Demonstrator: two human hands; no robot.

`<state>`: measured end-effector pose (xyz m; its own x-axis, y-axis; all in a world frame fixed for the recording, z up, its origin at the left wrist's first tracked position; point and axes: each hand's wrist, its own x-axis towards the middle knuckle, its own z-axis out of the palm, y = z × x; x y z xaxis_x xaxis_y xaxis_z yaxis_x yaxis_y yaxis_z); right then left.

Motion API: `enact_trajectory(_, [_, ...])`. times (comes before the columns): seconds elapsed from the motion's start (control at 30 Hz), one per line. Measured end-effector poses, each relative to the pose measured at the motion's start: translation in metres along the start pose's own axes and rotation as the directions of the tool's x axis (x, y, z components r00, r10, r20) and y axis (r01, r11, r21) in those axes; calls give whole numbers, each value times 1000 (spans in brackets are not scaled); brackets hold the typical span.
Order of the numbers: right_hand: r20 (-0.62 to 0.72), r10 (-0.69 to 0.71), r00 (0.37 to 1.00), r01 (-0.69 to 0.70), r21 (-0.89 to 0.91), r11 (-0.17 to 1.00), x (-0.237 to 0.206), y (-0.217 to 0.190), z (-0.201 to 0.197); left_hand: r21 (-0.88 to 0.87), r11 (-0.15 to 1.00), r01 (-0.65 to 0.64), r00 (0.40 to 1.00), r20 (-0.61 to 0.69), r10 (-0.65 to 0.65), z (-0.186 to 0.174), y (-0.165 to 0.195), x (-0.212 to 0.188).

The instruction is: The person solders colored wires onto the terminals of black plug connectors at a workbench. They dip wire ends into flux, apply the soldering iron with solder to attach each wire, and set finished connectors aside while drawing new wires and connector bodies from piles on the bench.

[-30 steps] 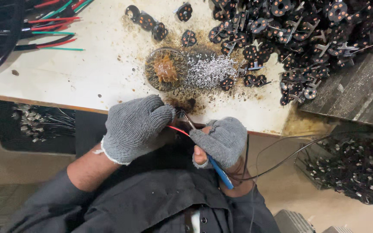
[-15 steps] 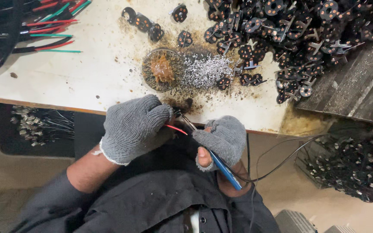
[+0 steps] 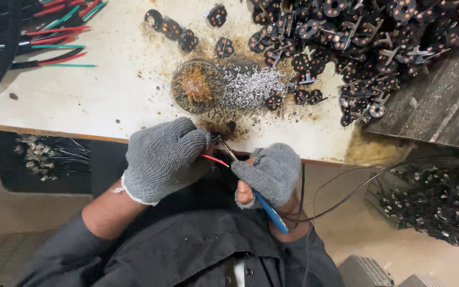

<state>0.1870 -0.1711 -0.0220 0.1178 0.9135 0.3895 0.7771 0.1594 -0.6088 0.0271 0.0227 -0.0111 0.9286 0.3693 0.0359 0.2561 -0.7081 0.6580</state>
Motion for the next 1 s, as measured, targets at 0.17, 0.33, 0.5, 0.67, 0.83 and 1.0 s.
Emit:
enact_trajectory(0.17, [-8,35,999,-35,0,999,0,0,3,20,1000,14,1000,-8,-14,1,2,-1])
enact_trajectory(0.33, [-38,186,982,-185,40,982,7,-17,0,25,1000,14,1000,-14,-14,1,2,0])
enact_trajectory(0.5, [-191,300,935,-282,115,953,4,-20,2,43,999,14,1000,23,-15,-1,1,1])
enact_trajectory(0.67, [-93,591,801,-502,434,748,-8,-23,5,20,1000,-2,1000,17,1,-2,1,0])
enact_trajectory(0.83, [-46,704,708,-468,717,517,4,-27,19,27,1000,13,1000,9,-13,-1,1,-1])
enact_trajectory(1.0, [-81,595,799,-493,478,727,26,-30,23,21,999,26,999,27,-26,0,0,-1])
